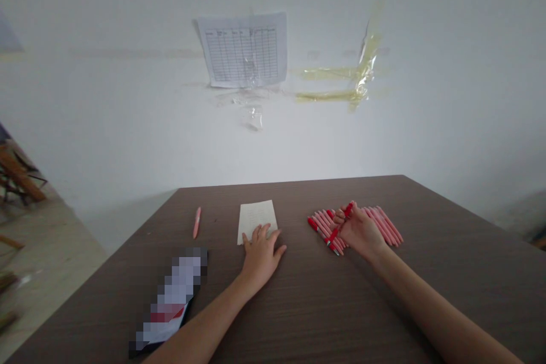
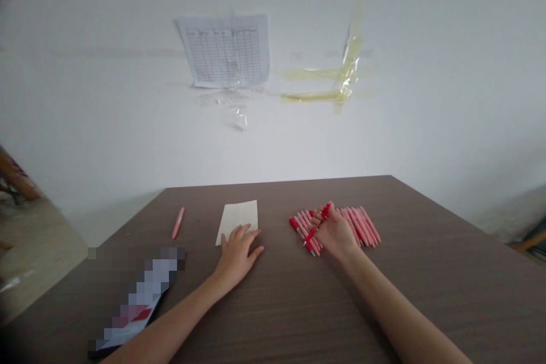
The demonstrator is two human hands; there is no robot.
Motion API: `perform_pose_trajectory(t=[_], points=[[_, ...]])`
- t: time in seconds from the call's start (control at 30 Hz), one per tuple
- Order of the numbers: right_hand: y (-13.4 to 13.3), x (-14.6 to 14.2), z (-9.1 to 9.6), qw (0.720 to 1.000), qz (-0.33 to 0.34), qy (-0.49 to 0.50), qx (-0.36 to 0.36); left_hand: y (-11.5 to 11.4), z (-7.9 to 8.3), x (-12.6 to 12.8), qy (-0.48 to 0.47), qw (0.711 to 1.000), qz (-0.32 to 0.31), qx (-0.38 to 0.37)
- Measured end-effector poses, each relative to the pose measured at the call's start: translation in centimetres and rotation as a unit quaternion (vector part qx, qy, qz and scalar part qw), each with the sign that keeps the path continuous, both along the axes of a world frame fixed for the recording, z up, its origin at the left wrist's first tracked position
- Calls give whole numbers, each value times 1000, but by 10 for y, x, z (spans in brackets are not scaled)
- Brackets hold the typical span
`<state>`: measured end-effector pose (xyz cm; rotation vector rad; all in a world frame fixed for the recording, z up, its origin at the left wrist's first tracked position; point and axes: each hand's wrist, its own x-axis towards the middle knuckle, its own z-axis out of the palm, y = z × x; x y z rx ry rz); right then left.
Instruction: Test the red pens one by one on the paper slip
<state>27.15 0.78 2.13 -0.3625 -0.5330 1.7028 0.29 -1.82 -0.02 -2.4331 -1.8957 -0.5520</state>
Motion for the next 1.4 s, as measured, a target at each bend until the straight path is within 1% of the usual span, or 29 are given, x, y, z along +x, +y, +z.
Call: perform_pose_trajectory(t=[0.13, 0.27, 0.43, 0.6, 0.67, 0.87, 0.93, 1.03, 1.13, 1.2, 1.4], points=[[-4, 0, 5, 1000, 17, 12, -1, -1, 0, 0, 13, 999, -25, -28], [-4, 0, 5, 1000, 16, 16, -6, -1, 2, 1, 9, 998, -33, -44], [-2, 2, 4, 1000, -4, 17, -3, -1, 3, 0, 8, 998, -43, -48], [-2, 2, 4, 1000, 4, 10, 1, -3, 1, 1, 10, 998, -50, -46], [-3, 2, 4, 1000, 7, 8, 3, -3, 1, 2, 17, 999, -34, -33], [-4, 0, 8, 1000, -7, 8, 5, 1, 1, -3, 62, 996, 55, 37], [-5, 0, 9, 1000, -4, 8, 4, 3, 0, -6, 78, 993, 76, 43], [-6, 1, 9, 1000, 7, 5, 3, 5, -3, -9, 89, 992, 89, 27], [-6, 2, 8, 1000, 11, 2, 5, 4, -3, -9, 88, 993, 83, 11], [-6, 2, 8, 1000, 10, 2, 2, 2, -1, -7, 85, 994, 64, 2], [-3, 4, 6, 1000, -12, -18, -2, -3, 7, -4, 64, 997, -42, -21]])
